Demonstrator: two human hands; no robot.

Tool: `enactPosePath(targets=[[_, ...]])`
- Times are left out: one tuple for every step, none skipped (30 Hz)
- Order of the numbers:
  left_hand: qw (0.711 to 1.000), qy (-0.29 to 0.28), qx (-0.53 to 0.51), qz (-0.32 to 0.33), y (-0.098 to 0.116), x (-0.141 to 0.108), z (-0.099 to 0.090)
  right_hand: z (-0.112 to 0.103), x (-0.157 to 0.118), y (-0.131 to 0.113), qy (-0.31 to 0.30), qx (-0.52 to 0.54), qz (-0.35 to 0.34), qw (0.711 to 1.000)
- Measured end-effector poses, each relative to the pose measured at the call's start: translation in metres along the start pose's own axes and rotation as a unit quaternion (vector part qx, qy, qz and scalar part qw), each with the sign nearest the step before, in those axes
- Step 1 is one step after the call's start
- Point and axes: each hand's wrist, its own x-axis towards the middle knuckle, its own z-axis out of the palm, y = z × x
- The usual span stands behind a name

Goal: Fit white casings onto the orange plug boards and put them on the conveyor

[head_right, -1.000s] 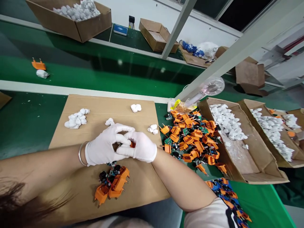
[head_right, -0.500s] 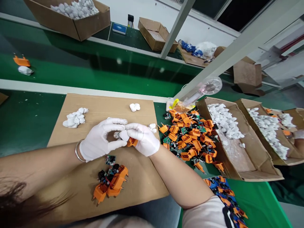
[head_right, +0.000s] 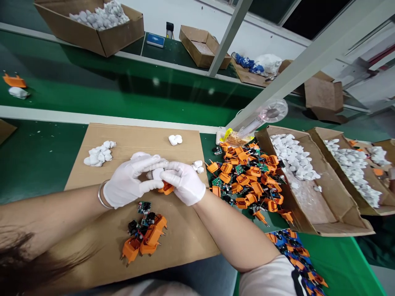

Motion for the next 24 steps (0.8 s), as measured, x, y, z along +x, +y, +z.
enactPosePath(targets=[[1.0,0.002,0.008,0.008,-0.001,0.0,0.0,0.0,0.0,0.002,0.015,0.003,0.001,1.0],[1.0,0.008,0.017,0.022,-0.001,0.001,0.0,0.0,-0.001,0.003,0.028,0.005,0.002,1.0],[0.999,0.017,0.024,0.038,-0.002,0.001,0.0,0.0,-0.002,0.005,0.037,0.006,0.003,0.999],[0.998,0.026,0.032,0.054,-0.002,0.001,0.0,0.0,-0.003,0.006,0.042,0.009,0.002,0.999],[0.996,0.036,0.037,0.069,-0.002,0.002,0.001,0.0,-0.003,0.006,0.043,0.011,0.001,0.999],[0.995,0.046,0.041,0.08,-0.003,0.002,0.001,0.001,-0.004,0.006,0.038,0.013,-0.003,0.999],[0.994,0.054,0.041,0.087,-0.003,0.001,0.002,0.002,-0.005,0.006,0.029,0.014,-0.012,0.999],[0.993,0.057,0.04,0.09,-0.003,0.001,0.002,0.003,-0.005,0.007,0.019,0.014,-0.023,0.999],[0.994,0.054,0.038,0.087,-0.003,0.001,0.002,0.004,-0.005,0.007,0.009,0.012,-0.034,0.999],[0.995,0.046,0.035,0.078,-0.003,0.001,0.002,0.005,-0.005,0.007,0.003,0.01,-0.045,0.999],[0.997,0.034,0.03,0.065,-0.003,0.001,0.002,0.005,-0.005,0.008,0.001,0.01,-0.055,0.998],[0.998,0.026,0.023,0.048,-0.003,0.0,0.003,0.005,-0.005,0.009,0.004,0.013,-0.063,0.998],[0.999,0.024,0.013,0.031,-0.003,0.0,0.003,0.004,-0.004,0.01,0.012,0.021,-0.068,0.997],[0.999,0.029,-0.001,0.014,-0.003,-0.001,0.003,0.003,-0.004,0.012,0.023,0.03,-0.07,0.997],[0.999,0.034,-0.018,-0.001,-0.004,-0.002,0.004,0.002,-0.004,0.013,0.033,0.038,-0.068,0.996],[0.999,0.035,-0.038,-0.015,-0.005,-0.003,0.005,0.001,-0.004,0.014,0.039,0.043,-0.063,0.996],[0.997,0.032,-0.059,-0.028,-0.006,-0.004,0.006,0.0,-0.004,0.014,0.044,0.043,-0.053,0.997],[0.996,0.026,-0.079,-0.04,-0.006,-0.005,0.007,0.0,-0.005,0.015,0.046,0.039,-0.045,0.997],[0.994,0.019,-0.098,-0.049,-0.007,-0.005,0.008,-0.001,-0.005,0.015,0.046,0.032,-0.039,0.998],[0.991,0.011,-0.116,-0.059,-0.007,-0.006,0.008,0.0,-0.005,0.015,0.045,0.024,-0.037,0.998],[0.989,0.007,-0.133,-0.068,-0.007,-0.006,0.009,0.0,-0.005,0.015,0.044,0.018,-0.039,0.998],[0.986,0.006,-0.146,-0.077,-0.007,-0.006,0.009,0.001,-0.005,0.015,0.041,0.013,-0.045,0.998],[0.984,0.003,-0.155,-0.086,-0.006,-0.005,0.009,0.001,-0.005,0.015,0.035,0.007,-0.054,0.998],[0.982,0.0,-0.162,-0.096,-0.006,-0.005,0.008,0.002,-0.005,0.014,0.027,-0.001,-0.063,0.998]])
